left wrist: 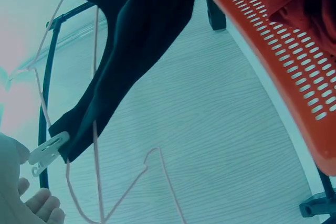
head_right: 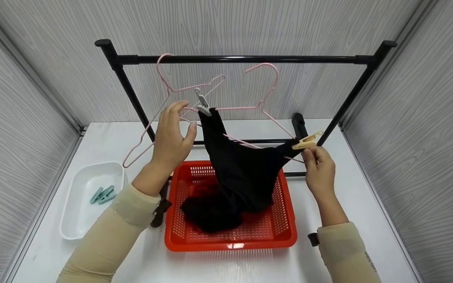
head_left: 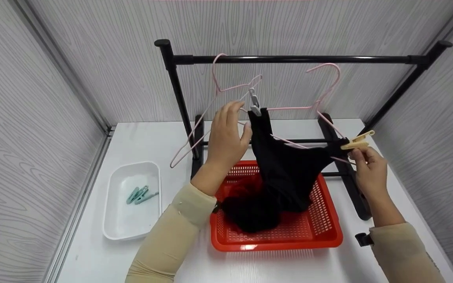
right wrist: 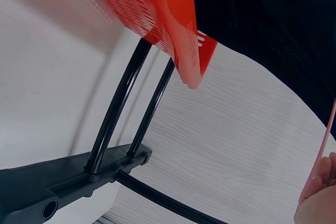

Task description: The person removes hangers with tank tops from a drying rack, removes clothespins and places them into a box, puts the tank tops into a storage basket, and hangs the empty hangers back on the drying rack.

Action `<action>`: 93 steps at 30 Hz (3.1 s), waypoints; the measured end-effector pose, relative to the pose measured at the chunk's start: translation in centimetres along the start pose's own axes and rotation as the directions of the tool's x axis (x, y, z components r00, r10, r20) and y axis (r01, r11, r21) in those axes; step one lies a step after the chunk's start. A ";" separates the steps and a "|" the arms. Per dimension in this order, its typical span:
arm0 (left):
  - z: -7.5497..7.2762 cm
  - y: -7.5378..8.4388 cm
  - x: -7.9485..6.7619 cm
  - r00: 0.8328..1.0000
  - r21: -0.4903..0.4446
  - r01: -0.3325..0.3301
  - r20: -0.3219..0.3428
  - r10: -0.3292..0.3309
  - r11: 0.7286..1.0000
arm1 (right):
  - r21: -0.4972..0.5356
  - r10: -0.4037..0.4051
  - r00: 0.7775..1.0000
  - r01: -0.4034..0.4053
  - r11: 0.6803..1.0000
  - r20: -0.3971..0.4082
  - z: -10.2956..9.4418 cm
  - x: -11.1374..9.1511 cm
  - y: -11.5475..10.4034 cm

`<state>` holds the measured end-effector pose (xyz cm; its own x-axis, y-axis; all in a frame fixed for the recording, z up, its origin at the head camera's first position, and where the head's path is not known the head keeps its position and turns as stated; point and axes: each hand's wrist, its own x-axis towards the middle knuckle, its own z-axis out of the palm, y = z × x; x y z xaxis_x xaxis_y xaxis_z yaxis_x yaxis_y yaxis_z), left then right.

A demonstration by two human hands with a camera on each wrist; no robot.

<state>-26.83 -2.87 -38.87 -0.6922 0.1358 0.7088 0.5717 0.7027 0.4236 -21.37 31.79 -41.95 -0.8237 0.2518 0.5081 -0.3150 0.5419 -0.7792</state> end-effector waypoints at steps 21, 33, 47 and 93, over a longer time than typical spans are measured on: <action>0.0 -0.4 1.9 0.987 -0.050 0.088 0.141 -0.080 0.995 | 0.011 0.013 1.000 -0.013 1.000 0.015 0.0 -0.2 0.6; 0.2 -0.1 2.0 0.968 -0.189 0.159 0.221 -0.116 0.969 | 0.016 -0.018 0.999 0.017 1.000 0.033 0.3 0.0 0.3; 0.1 -0.3 1.6 0.966 -0.316 0.171 0.240 -0.096 0.933 | 0.000 -0.026 0.999 0.026 1.000 0.027 0.4 0.5 3.9; -2.4 -1.8 -0.3 0.983 -0.469 0.109 0.183 -0.024 0.876 | -0.013 -0.011 0.999 0.011 1.000 0.041 0.0 0.3 4.2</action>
<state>-26.60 -5.85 -38.50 -0.7747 0.2439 0.5835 0.6324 0.3027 0.7131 -22.94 34.14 -45.03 -0.8390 0.2128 0.5008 -0.3181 0.5549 -0.7687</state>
